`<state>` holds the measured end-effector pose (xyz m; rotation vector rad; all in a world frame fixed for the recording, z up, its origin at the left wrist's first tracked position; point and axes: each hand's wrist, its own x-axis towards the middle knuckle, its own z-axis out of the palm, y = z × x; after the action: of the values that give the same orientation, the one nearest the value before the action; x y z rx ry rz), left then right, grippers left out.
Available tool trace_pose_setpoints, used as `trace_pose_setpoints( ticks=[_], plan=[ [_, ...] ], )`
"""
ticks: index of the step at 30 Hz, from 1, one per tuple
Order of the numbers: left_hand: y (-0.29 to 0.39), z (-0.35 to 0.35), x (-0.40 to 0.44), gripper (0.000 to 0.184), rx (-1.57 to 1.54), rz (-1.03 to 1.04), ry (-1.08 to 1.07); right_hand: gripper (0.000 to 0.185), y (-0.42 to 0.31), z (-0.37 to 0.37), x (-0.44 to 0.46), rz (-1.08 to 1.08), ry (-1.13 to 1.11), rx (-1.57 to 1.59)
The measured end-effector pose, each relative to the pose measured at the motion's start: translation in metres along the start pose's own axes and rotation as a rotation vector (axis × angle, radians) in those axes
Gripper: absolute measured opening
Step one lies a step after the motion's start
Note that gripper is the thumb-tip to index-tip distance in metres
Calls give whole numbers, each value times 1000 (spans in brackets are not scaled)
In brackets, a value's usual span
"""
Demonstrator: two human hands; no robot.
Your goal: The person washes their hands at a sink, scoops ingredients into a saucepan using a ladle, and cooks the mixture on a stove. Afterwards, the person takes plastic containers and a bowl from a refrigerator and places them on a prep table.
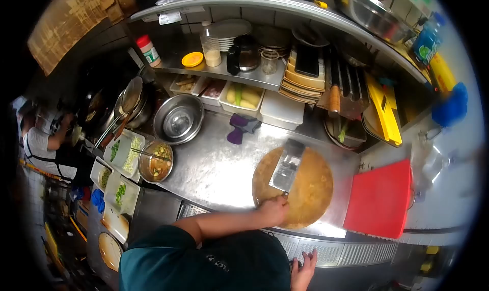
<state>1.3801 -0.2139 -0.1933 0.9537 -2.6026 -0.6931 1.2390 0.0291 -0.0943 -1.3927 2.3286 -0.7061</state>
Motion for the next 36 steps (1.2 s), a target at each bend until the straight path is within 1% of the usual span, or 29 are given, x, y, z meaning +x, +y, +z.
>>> trace_pose_setpoints(
  ticks=[3,6,10,12,15,18,21,22,25,26,27,28,29,31,34,36],
  plan=[
    [-3,-43,-19,51,-71,-75,-144,35,16,4,-7,-15,3,-7],
    [-36,-46,-29,50,50,177,110,34,20,5,-8,-13,10,-4],
    [-41,-78,-27,54,119,169,52,34,11,4,-1,-27,3,-16],
    [-40,-81,-27,54,181,148,25,33,7,2,3,-32,-3,-25],
    [-38,-70,-27,53,150,112,43,34,4,2,5,-23,-13,-12],
    [-38,-65,-26,50,116,118,123,35,4,2,6,-22,-17,3],
    [-30,-65,-20,42,272,202,224,35,2,-2,5,18,-8,8],
    [-24,-74,-16,42,259,221,142,34,-2,-6,5,44,-3,20],
    [-10,-64,-4,37,162,272,107,36,-4,-13,0,84,81,-13],
    [-3,-62,0,40,131,238,10,35,-3,-17,-4,102,92,-19],
    [6,-59,0,44,177,261,-20,34,-3,-21,-11,104,114,-40],
    [13,-52,2,47,161,303,-35,35,-2,-26,-20,155,130,-36],
    [28,-53,6,47,130,329,-77,37,2,-30,-29,177,116,-40],
    [44,-33,12,46,95,450,-123,37,15,-33,-52,245,145,-1],
    [86,-12,18,45,62,554,-253,37,31,-35,-92,359,237,5],
    [106,6,22,44,44,647,-299,37,45,-33,-118,452,267,25]
  ],
)
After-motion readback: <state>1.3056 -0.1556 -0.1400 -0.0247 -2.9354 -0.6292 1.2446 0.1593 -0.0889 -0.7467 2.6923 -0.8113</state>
